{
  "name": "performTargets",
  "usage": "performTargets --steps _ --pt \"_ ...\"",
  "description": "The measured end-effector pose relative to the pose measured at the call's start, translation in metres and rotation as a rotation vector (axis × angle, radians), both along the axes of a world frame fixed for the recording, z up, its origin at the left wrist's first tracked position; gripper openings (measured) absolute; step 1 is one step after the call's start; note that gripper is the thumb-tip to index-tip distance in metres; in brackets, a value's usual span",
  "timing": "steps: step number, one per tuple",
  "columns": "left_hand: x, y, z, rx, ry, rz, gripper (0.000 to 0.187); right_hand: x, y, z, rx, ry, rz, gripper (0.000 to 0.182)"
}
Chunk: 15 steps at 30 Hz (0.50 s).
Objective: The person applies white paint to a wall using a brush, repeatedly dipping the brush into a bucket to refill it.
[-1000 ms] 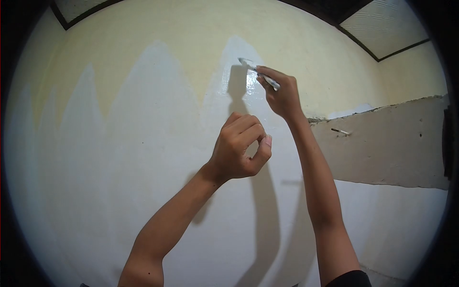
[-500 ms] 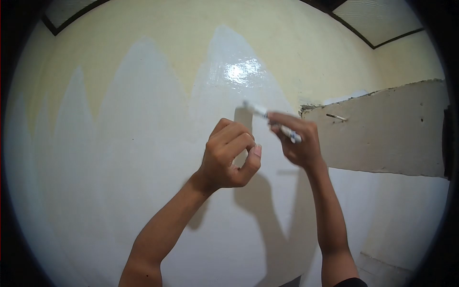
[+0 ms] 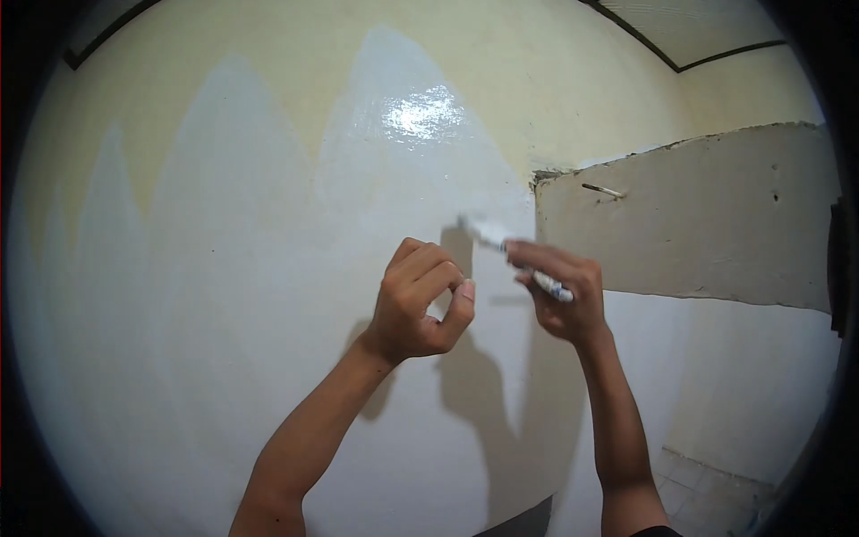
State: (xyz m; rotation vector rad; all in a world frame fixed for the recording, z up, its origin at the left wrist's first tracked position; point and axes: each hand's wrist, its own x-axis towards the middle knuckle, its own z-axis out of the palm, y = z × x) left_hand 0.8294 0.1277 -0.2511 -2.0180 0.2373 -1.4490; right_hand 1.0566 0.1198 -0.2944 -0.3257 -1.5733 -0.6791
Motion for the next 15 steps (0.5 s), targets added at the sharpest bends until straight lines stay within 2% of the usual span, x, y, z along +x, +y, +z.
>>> performTargets --steps 1,5,8,12,15 --pt "0.006 -0.001 -0.001 0.003 0.010 -0.016 0.012 0.000 0.002 0.011 0.087 0.034 -0.036 0.035" --pt "0.029 -0.005 -0.009 0.010 0.034 -0.085 0.011 0.004 0.036 0.037 0.074 0.063 0.001 0.035" --pt "0.035 -0.003 -0.019 -0.002 0.028 -0.108 0.011 0.007 0.046 0.010 -0.024 0.027 -0.054 0.033" --pt "0.029 -0.003 -0.031 -0.028 0.067 -0.086 0.011 0.023 0.006 -0.024 -0.267 0.011 -0.084 0.034" --pt "0.030 -0.003 -0.033 -0.033 0.094 -0.090 0.011 0.026 0.001 -0.016 -0.067 0.054 -0.094 0.035"
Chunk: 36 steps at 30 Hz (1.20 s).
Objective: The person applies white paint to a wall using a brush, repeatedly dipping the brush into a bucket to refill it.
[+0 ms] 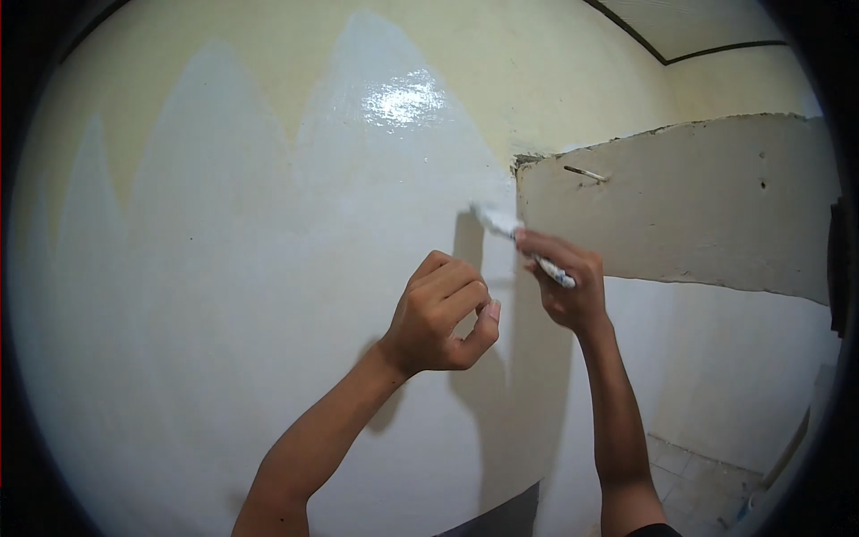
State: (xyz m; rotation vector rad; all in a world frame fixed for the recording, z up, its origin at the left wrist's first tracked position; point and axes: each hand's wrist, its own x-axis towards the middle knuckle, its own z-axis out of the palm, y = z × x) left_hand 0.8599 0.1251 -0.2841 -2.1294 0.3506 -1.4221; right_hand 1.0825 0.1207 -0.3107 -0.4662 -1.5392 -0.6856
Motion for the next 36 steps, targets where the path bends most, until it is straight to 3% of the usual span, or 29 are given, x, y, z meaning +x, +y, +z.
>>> performTargets --steps 2,5,6,14,20,24,28,33,36 --pt "0.007 -0.001 0.003 0.002 -0.017 -0.017 0.012 -0.001 0.006 0.019 0.112 0.022 -0.008 0.035" --pt "0.014 -0.001 0.005 -0.008 -0.013 -0.035 0.013 -0.001 0.039 0.033 0.038 0.085 0.081 0.035" --pt "0.015 -0.001 0.005 -0.010 -0.015 -0.039 0.013 0.001 0.050 0.029 0.108 0.044 0.025 0.034" --pt "-0.009 0.006 -0.011 -0.062 0.010 0.017 0.012 -0.002 0.016 -0.050 -0.097 0.106 -0.019 0.030" --pt "-0.014 -0.001 -0.003 -0.055 -0.039 0.013 0.011 -0.036 0.016 0.011 0.209 0.130 0.060 0.028" --pt "-0.022 -0.010 0.004 -0.035 -0.070 0.013 0.011 -0.063 0.039 0.050 0.249 0.117 0.093 0.027" --pt "-0.039 -0.012 0.000 -0.034 -0.081 0.032 0.011 -0.071 0.052 0.028 0.227 0.097 0.035 0.023" --pt "-0.058 -0.013 -0.009 -0.070 -0.076 0.075 0.011 -0.069 0.018 -0.029 0.023 0.125 0.091 0.020" --pt "-0.057 -0.014 -0.011 -0.072 -0.075 0.075 0.011 -0.058 0.003 -0.033 -0.027 0.220 0.171 0.017"
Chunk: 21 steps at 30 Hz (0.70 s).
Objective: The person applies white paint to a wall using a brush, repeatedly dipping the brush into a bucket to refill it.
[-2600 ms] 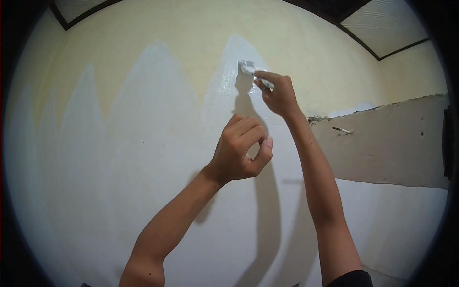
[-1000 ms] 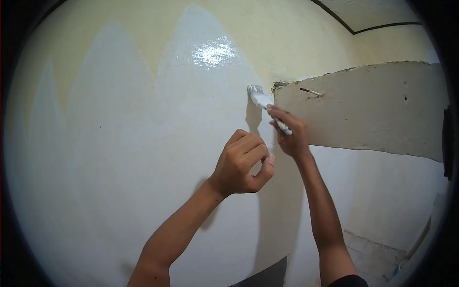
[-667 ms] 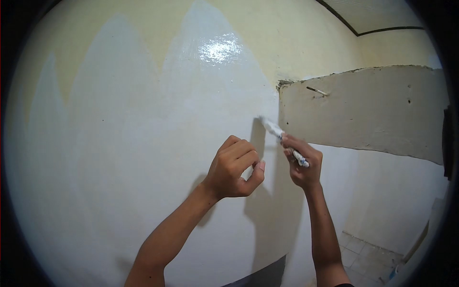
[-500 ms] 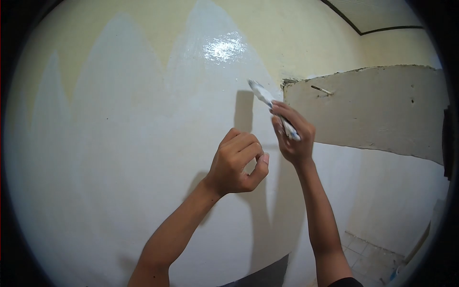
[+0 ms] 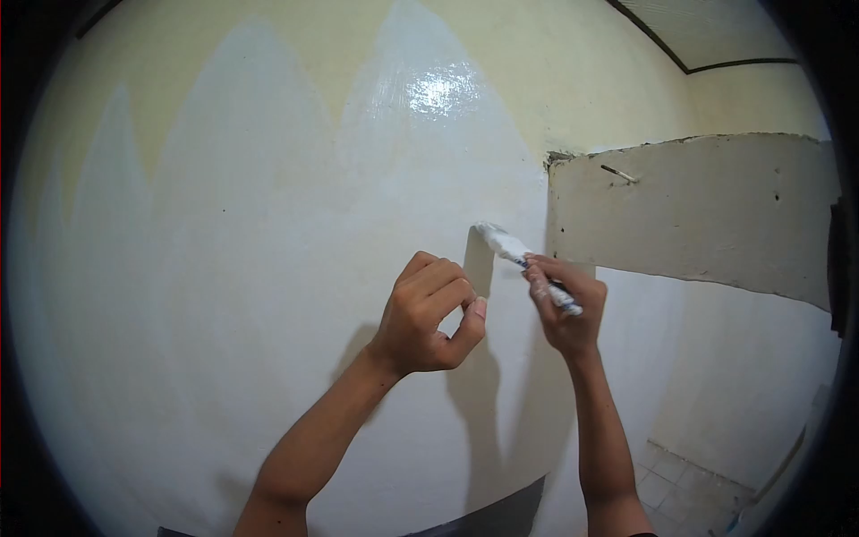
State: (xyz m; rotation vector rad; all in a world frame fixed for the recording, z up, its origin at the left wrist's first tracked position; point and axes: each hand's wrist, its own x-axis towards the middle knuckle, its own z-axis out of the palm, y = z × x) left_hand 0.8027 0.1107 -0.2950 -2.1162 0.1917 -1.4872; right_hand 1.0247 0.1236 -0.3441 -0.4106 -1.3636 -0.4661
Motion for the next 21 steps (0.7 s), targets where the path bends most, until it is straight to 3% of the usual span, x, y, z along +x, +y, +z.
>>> performTargets --steps 5,9,13,17,21 --pt "0.016 0.001 -0.003 0.007 0.023 -0.051 0.012 0.015 -0.007 0.019 -0.209 0.174 0.302 0.020" --pt "0.024 0.000 -0.004 -0.027 0.003 -0.094 0.012 0.014 -0.001 0.042 -0.227 0.395 0.735 0.029" --pt "0.031 0.000 -0.007 -0.032 0.006 -0.109 0.012 0.006 0.016 0.052 -0.193 0.394 0.795 0.029" --pt "0.032 0.003 -0.008 -0.025 0.015 -0.105 0.012 0.025 0.032 0.059 -0.174 0.334 0.567 0.028" --pt "0.029 0.001 -0.007 -0.036 0.018 -0.088 0.012 0.030 0.024 0.062 -0.118 0.276 0.126 0.023"
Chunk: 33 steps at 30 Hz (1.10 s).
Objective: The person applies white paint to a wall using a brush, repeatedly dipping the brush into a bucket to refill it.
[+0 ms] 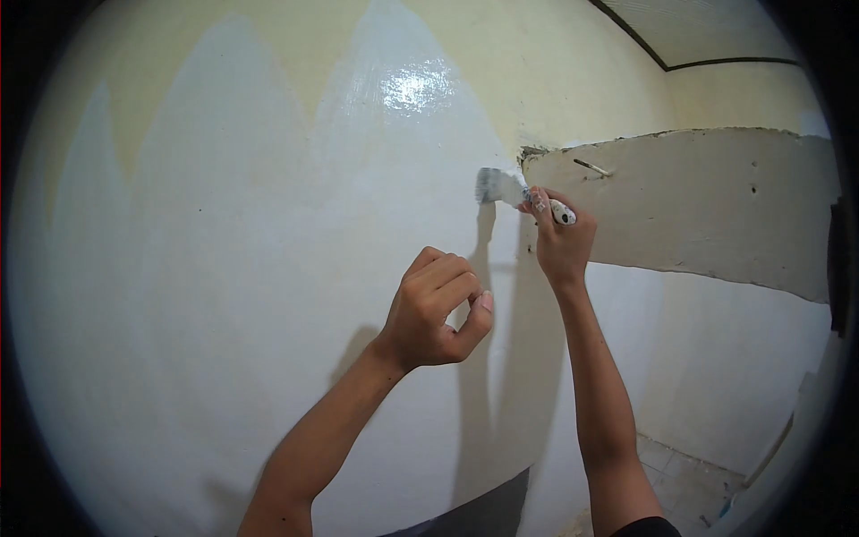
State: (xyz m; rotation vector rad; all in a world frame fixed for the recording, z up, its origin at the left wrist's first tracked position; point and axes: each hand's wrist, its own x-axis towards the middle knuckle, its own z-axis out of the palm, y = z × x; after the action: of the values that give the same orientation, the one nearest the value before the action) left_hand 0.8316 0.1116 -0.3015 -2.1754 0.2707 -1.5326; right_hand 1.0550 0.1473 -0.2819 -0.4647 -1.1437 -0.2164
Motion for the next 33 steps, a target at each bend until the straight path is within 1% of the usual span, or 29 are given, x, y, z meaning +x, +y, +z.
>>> performTargets --steps 2,5,8,11,14,15,18,19,22,25,28,31,33 --pt "0.000 0.000 -0.001 -0.004 -0.010 -0.004 0.012 -0.009 -0.018 0.001 -0.027 -0.036 -0.134 0.021" --pt "-0.001 0.002 -0.003 0.003 -0.030 -0.022 0.012 -0.022 -0.005 -0.007 0.171 -0.131 -0.350 0.018" --pt "-0.003 -0.003 0.001 0.020 -0.050 -0.026 0.012 -0.045 0.015 -0.018 0.292 -0.331 -0.465 0.015" --pt "-0.009 -0.009 0.007 0.044 -0.083 -0.032 0.012 -0.064 -0.008 -0.023 0.219 -0.344 -0.294 0.015" --pt "-0.018 -0.017 0.013 0.041 -0.109 -0.024 0.012 -0.056 -0.042 -0.016 0.024 -0.148 0.128 0.017" --pt "-0.019 -0.019 0.014 0.035 -0.131 -0.032 0.013 -0.051 -0.042 -0.010 0.105 -0.127 0.097 0.019" --pt "-0.022 -0.018 0.018 0.024 -0.131 -0.014 0.011 -0.036 -0.036 0.018 0.393 -0.301 -0.368 0.019" --pt "-0.023 -0.018 0.018 0.024 -0.131 -0.009 0.012 -0.029 -0.027 0.025 0.399 -0.345 -0.380 0.019" --pt "-0.023 -0.017 0.017 0.020 -0.133 0.000 0.013 -0.011 -0.008 0.021 0.052 -0.351 -0.137 0.021" --pt "-0.026 -0.013 0.012 0.011 -0.134 -0.003 0.013 -0.001 -0.004 -0.010 0.047 -0.404 -0.119 0.020" --pt "-0.026 -0.009 0.006 -0.006 -0.129 -0.003 0.013 0.007 -0.014 -0.042 -0.019 -0.393 0.012 0.018" --pt "-0.021 -0.006 0.004 -0.009 -0.110 -0.008 0.014 0.014 -0.036 -0.045 -0.100 -0.312 0.088 0.016" --pt "-0.017 -0.004 0.004 -0.001 -0.104 -0.023 0.014 0.011 -0.042 -0.030 -0.101 -0.336 0.039 0.015"
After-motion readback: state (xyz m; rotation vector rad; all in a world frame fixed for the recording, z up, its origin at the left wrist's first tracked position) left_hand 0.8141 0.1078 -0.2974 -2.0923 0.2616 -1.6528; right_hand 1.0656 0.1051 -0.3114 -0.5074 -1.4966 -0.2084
